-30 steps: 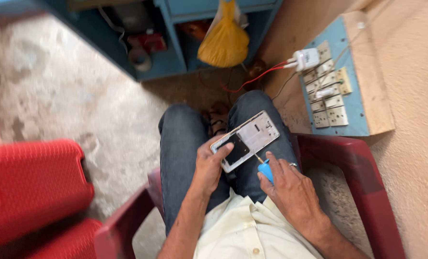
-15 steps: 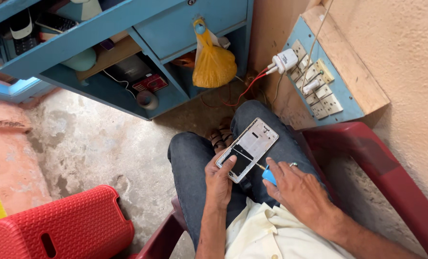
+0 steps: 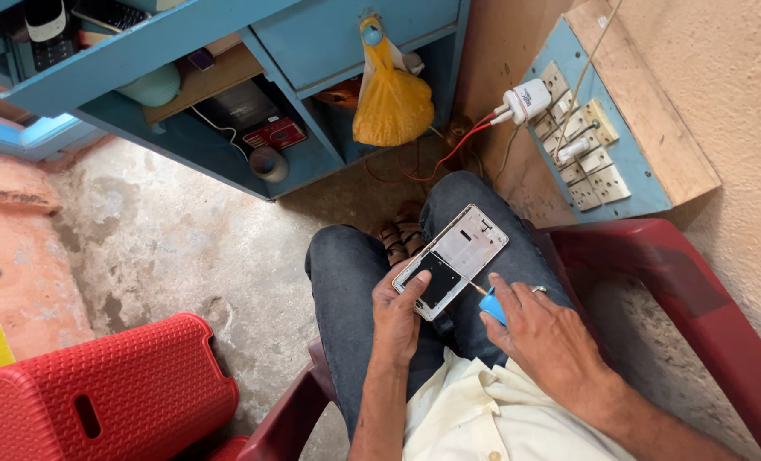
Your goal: The person sits on a plastic chair with a disassembled phone back cover resting on their lap. They hold the cover steady with one hand while using a blue-handled soldering iron with the other, working the tip along the inside edge of the cover and repositioning the cover repeatedly throughout the episode.
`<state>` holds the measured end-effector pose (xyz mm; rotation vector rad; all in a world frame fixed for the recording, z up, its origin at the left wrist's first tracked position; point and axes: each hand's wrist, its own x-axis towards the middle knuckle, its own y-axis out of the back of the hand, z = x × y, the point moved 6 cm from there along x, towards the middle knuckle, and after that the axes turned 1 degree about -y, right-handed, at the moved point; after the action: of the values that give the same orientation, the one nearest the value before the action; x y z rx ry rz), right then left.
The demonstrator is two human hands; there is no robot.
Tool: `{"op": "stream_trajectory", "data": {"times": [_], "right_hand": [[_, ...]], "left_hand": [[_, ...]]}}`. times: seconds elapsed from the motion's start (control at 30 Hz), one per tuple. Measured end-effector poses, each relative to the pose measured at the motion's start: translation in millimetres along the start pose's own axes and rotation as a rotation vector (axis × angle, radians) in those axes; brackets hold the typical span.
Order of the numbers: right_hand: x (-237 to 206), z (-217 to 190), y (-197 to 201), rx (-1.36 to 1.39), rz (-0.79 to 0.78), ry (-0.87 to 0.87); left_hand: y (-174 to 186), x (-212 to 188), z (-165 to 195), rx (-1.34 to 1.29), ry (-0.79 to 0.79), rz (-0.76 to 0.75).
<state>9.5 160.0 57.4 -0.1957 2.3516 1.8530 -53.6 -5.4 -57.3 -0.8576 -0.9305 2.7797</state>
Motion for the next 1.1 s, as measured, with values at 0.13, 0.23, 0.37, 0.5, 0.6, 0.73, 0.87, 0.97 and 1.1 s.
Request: {"op": "stream_trajectory", "data": {"times": [0.13,0.23,0.37,0.5,0.6,0.73,0.87,0.97,1.1], "right_hand": [[1,4,2,0.017,-0.028,-0.019],[1,4,5,0.04,-0.03,-0.007],[0,6,7,0.036,-0.064,-0.016],[-1,3,12,0.068,-0.009,0.031],[0,4,13,0.066,-0.017,0.024],[1,1,12,0.067,-0.049,0.017],[1,-2,13,0.06,-0.049,0.014],[1,3,17,0.054,-0.026,-0.005],[1,9,18,0.051,-0.038,-0.043]], "left_hand": [[-1,2,-2,0.0,0.023,0.008],[-1,1,-2,-0.001,0.0,0.0],[-2,1,-4,-0.011,-0.004,-0.018],[-2,0,-4,-0.01,-0.009,-0.024],[-2,-1,-4,0.004,-0.009,-0.018],[-4,0,-3,0.0,-0.019,-0.025],[-5,-1,-2,0.011,-0.027,-0.012],[-6,-2,-2,0.021,-0.031,-0.013],[-6,-3,-1,0.065,-0.002,0.0]]}}
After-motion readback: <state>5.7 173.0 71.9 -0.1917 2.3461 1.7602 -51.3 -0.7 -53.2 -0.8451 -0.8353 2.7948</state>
